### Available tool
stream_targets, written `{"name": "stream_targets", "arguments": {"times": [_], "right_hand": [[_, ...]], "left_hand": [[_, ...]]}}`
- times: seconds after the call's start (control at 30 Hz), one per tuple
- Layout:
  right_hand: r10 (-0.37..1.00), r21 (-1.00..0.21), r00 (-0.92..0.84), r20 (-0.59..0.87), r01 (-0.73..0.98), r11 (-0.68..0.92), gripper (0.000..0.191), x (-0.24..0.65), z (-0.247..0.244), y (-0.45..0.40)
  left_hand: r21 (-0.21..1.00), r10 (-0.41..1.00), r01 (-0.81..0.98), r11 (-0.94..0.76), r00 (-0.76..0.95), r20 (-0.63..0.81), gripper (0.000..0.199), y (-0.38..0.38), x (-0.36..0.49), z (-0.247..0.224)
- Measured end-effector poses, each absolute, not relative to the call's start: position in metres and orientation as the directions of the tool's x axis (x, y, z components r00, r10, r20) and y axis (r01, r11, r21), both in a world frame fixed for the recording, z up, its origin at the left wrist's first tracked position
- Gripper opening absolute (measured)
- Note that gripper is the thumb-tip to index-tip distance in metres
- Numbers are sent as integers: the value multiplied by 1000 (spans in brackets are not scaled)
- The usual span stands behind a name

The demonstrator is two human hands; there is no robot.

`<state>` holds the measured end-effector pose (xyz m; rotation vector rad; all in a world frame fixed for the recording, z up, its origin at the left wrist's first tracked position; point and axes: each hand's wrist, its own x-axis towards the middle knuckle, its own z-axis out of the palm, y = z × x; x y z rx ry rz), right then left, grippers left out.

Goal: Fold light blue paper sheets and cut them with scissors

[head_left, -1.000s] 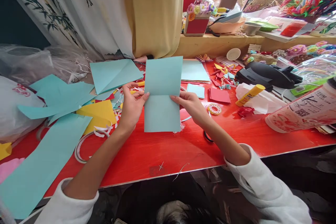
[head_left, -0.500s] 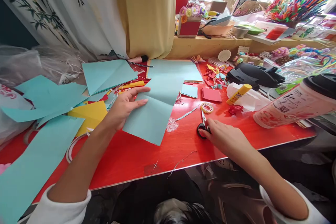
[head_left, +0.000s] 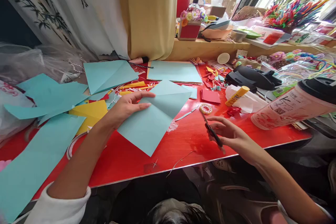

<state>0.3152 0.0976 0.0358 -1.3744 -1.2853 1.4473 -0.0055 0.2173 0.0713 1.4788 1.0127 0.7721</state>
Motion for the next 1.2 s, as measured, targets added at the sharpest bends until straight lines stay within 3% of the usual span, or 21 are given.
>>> {"name": "stream_targets", "arguments": {"times": [0.13,0.23,0.33,0.63,1.2], "right_hand": [[915,-964,-316,-250,-10,-266,54,297,22,100],[867,-963,-451,-213,-52,-264,79,282,20,106],[828,-971,-521,-208,9,-238,91,273,27,110],[890,-926,-356,-284,344,-158,64,268,42,109],[874,-949,-379,-304,203,-241,43,253,35,111]], "left_hand": [[972,908,223,-69,417,-31,39,218,-6,72],[960,900,248,-130,435,10,26,219,-7,73],[958,888,280,-62,453,-75,21,217,-9,76],[962,889,274,-12,444,-115,33,210,-10,83],[936,824,319,-149,563,-61,29,210,-9,79]]}}
